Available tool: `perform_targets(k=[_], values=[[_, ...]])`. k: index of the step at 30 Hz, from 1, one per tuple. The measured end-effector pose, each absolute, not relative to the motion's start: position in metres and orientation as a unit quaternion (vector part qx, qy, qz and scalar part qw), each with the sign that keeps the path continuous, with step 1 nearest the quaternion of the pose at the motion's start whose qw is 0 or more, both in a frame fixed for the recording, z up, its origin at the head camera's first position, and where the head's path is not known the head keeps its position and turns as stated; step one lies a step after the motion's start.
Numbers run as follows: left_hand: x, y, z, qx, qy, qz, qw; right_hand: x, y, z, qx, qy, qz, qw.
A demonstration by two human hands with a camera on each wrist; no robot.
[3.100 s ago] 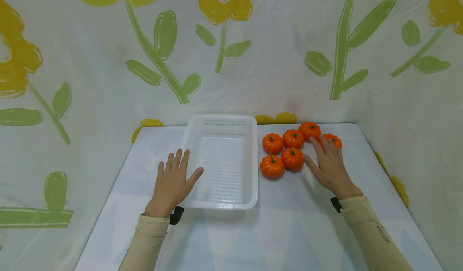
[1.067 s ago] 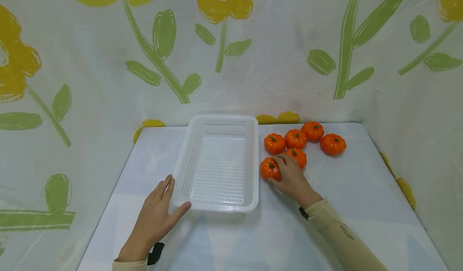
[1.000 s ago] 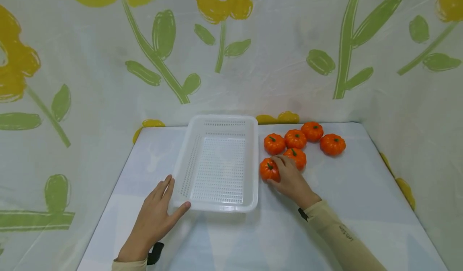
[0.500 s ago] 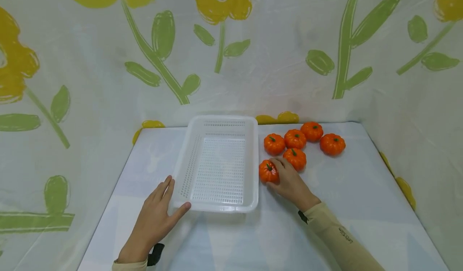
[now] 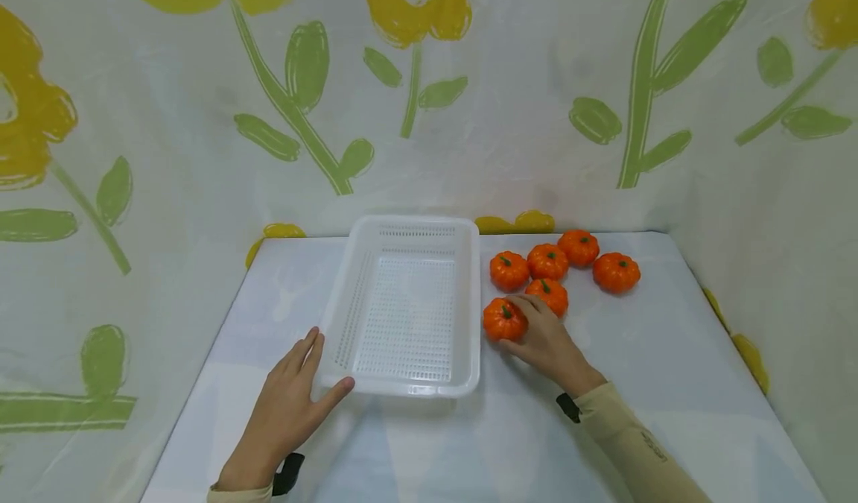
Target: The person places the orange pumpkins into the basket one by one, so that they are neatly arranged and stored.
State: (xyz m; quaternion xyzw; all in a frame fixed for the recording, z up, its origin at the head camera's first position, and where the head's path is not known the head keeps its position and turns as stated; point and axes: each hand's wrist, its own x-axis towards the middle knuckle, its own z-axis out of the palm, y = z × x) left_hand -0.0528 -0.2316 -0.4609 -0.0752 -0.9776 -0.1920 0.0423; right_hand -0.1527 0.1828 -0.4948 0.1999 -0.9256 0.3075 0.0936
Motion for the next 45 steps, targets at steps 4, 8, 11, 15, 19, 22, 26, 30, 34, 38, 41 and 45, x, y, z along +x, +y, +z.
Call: perform_targets(k=[4, 8, 11, 15, 19, 22, 26, 30, 34, 38, 41, 45], values=[[-0.052, -0.232, -0.461, -0.076, -0.978, -0.192, 0.044, -0.155, 0.191, -0.489, 0.197, -0.920, 0.323, 0.100], [-0.050, -0.230, -0.463, -0.070, -0.977, -0.196, 0.039, -0.159, 0.199, -0.480, 0.196, -0.914, 0.339, 0.105], [-0.048, -0.229, -0.463, -0.067, -0.977, -0.201, 0.039, -0.163, 0.201, -0.471, 0.198, -0.912, 0.343, 0.104], [-0.047, -0.227, -0.462, -0.062, -0.978, -0.197, 0.040, -0.168, 0.199, -0.460, 0.196, -0.909, 0.355, 0.091], [-0.047, -0.226, -0.460, -0.056, -0.979, -0.191, 0.040, -0.171, 0.193, -0.452, 0.187, -0.905, 0.375, 0.076], [-0.047, -0.225, -0.460, -0.053, -0.979, -0.193, 0.041, -0.173, 0.187, -0.447, 0.182, -0.900, 0.390, 0.067], [-0.049, -0.225, -0.459, -0.055, -0.979, -0.190, 0.045, -0.176, 0.180, -0.440, 0.192, -0.895, 0.396, 0.065], [-0.051, -0.225, -0.457, -0.054, -0.981, -0.182, 0.045, -0.180, 0.171, -0.433, 0.208, -0.899, 0.380, 0.056], [-0.052, -0.226, -0.457, -0.051, -0.981, -0.184, 0.042, -0.185, 0.159, -0.427, 0.220, -0.898, 0.379, 0.035], [-0.052, -0.227, -0.458, -0.046, -0.980, -0.189, 0.038, -0.190, 0.144, -0.423, 0.234, -0.892, 0.386, 0.013], [-0.051, -0.227, -0.459, -0.041, -0.980, -0.191, 0.034, -0.194, 0.131, -0.421, 0.252, -0.886, 0.390, 0.002], [-0.052, -0.226, -0.460, -0.034, -0.980, -0.193, 0.031, -0.201, 0.114, -0.415, 0.271, -0.885, 0.378, 0.005]])
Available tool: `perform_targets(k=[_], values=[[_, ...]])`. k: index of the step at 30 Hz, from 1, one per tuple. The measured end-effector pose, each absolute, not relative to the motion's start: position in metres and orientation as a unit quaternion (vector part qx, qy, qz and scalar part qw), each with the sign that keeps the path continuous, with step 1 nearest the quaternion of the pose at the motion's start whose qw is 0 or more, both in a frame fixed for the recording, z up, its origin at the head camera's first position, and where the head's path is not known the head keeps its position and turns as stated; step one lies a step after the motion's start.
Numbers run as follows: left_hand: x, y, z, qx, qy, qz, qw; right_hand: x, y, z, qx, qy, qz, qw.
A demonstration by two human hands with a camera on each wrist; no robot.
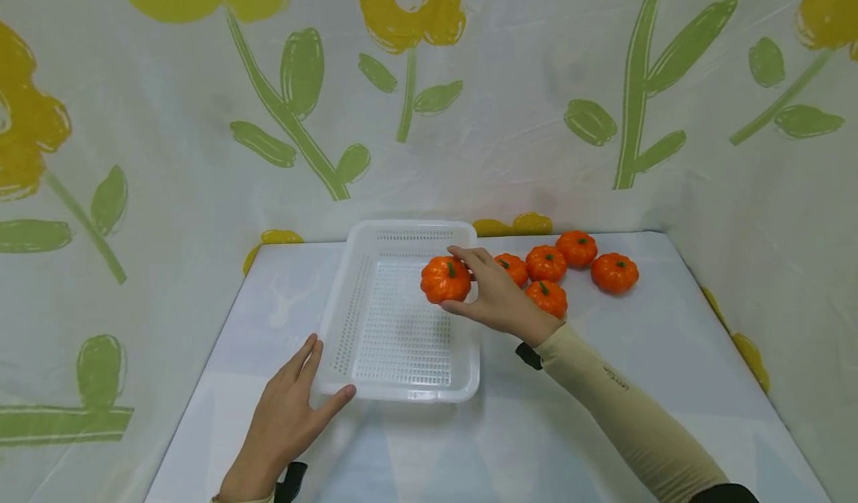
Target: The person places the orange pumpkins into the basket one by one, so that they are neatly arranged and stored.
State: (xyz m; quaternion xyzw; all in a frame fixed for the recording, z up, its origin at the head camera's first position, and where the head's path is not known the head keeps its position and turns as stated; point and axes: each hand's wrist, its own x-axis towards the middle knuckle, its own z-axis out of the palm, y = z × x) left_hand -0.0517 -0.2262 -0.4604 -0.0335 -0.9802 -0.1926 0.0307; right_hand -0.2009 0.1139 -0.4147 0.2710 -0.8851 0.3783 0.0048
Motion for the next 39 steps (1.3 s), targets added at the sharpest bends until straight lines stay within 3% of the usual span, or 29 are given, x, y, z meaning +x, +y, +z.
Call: perform_targets(k=[17, 39], values=[[-0.052, -0.229, -0.458, -0.044, -0.982, -0.179, 0.046, -0.210, 0.036, -0.400, 0.327, -0.879, 0.345, -0.038], [-0.052, -0.227, -0.457, -0.058, -0.979, -0.188, 0.057, -0.196, -0.015, -0.450, 0.352, -0.869, 0.276, -0.211]])
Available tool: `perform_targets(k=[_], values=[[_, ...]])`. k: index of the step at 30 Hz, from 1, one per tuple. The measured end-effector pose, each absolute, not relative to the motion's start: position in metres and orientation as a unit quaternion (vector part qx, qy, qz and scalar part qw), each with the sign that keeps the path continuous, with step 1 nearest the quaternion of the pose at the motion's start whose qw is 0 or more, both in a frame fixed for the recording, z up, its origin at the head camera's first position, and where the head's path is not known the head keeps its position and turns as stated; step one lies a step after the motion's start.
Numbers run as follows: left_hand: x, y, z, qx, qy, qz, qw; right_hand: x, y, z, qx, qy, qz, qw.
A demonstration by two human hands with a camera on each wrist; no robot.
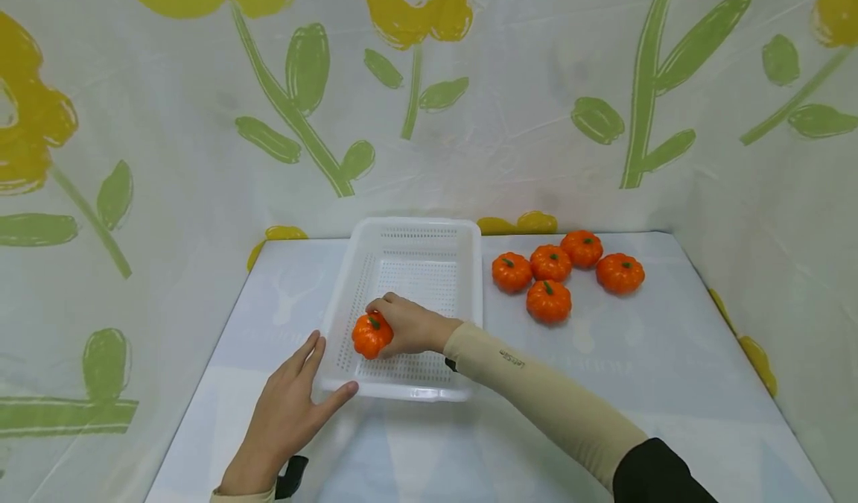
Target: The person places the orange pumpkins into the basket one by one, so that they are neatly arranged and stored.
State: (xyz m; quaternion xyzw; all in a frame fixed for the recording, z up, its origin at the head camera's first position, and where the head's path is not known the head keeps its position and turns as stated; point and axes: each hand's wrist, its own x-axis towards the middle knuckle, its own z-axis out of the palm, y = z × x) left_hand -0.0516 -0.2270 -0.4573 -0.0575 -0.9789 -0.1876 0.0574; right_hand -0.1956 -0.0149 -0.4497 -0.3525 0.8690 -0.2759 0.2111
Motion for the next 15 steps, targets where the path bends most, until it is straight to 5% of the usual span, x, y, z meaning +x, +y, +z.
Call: perform_targets(k=[15], values=[[-0.053, -0.226, -0.458, -0.052, -0.979, -0.189, 0.053, -0.196, -0.025, -0.464, -0.383, 0.873, -0.213, 0.216]])
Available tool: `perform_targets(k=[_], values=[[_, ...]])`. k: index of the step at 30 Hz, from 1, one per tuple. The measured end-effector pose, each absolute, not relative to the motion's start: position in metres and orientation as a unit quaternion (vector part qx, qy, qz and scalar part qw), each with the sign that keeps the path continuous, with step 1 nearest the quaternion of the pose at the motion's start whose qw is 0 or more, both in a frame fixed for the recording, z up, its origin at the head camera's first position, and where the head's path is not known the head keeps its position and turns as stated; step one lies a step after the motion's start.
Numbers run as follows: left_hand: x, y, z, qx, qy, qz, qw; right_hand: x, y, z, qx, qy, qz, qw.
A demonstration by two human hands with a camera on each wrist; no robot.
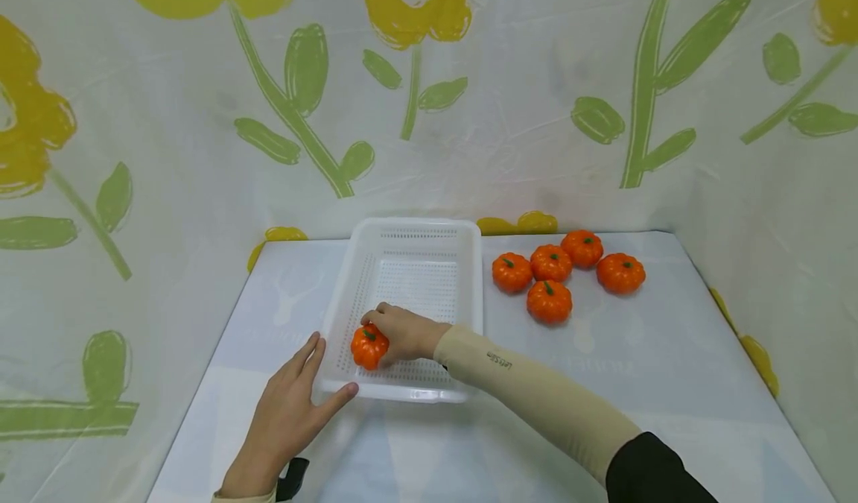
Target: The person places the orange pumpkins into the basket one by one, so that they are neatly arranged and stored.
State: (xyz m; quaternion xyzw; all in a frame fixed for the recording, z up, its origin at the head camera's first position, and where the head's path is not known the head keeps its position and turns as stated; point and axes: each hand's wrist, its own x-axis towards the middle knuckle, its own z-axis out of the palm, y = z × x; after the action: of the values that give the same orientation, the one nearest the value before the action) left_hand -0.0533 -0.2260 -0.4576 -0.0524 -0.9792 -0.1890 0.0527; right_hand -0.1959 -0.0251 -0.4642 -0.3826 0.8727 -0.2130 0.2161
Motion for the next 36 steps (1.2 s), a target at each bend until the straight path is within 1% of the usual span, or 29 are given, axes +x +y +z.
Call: perform_targets(k=[9, 24, 36], values=[[-0.053, -0.225, -0.456, -0.057, -0.978, -0.192, 0.059, -0.193, -0.029, -0.463, -0.389, 0.878, -0.189, 0.203], [-0.053, -0.225, -0.455, -0.054, -0.979, -0.190, 0.053, -0.193, -0.028, -0.463, -0.386, 0.880, -0.182, 0.207], [-0.052, -0.224, -0.457, -0.056, -0.978, -0.190, 0.058, -0.196, -0.016, -0.444, -0.390, 0.871, -0.220, 0.200]])
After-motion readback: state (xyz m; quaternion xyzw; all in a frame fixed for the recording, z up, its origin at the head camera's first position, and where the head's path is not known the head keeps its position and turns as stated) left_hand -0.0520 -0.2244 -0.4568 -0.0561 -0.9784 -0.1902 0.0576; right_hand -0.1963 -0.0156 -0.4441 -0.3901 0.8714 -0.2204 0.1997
